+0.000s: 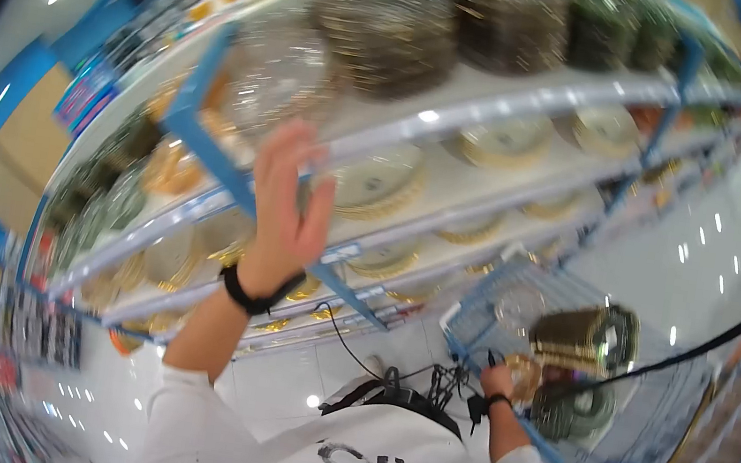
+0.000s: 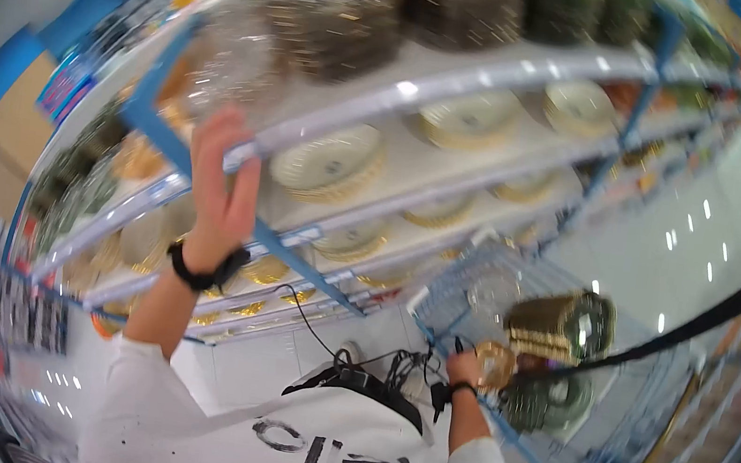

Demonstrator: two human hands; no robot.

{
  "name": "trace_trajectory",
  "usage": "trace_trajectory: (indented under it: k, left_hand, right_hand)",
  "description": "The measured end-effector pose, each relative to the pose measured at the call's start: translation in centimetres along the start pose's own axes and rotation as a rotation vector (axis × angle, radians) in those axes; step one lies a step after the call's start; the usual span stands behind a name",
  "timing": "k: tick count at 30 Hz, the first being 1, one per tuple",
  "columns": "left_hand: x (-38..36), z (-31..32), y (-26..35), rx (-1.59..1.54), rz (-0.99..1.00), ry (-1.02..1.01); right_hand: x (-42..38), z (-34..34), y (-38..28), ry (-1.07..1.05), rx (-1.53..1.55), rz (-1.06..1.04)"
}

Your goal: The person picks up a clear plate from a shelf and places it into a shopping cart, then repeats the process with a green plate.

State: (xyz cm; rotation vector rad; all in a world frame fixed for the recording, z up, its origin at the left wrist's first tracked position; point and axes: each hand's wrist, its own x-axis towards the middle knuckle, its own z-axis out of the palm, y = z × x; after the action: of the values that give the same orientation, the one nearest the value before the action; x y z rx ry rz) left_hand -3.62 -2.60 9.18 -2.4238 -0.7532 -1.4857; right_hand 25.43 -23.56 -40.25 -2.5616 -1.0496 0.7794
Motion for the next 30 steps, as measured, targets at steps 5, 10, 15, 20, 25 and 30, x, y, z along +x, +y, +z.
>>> trace_trajectory:
  k: [5, 10, 15, 20, 25, 30]
  left_hand:
    - [-10.5, 15.5, 5.6, -0.577, -0.168, -0.67]
    - [-22.1, 33.5, 6.8, -0.641, -0.11, -0.989]
    - [-31.8, 46.0, 8.4, -0.433, 0.143, -1.241]
    - [-39.8, 53.0, 10.4, -0.236, 0.269, -1.322]
    - [-46.9, 57.0, 10.2, -0.059, 0.441, -1.228]
    - [-45.2, 57.1, 10.5, -0.022, 0.478, -1.267]
  right_hand:
    - [-0.1, -0.3, -0.3, -0.016, 0.008, 0.069]
    - [-0.3, -1.0, -0.9, 0.014, 0.049, 0.123]
    - [-0.5, -1.3, -1.3, 0.014, 0.055, 0.157]
    - [-0.6, -1.5, -1.6, -0.007, 0.078, 0.173]
    - [-0.3, -1.2, -1.5, -0.023, 0.07, 0.189]
    - [-0.3, -1.4, -1.6, -0.043, 0.078, 0.188]
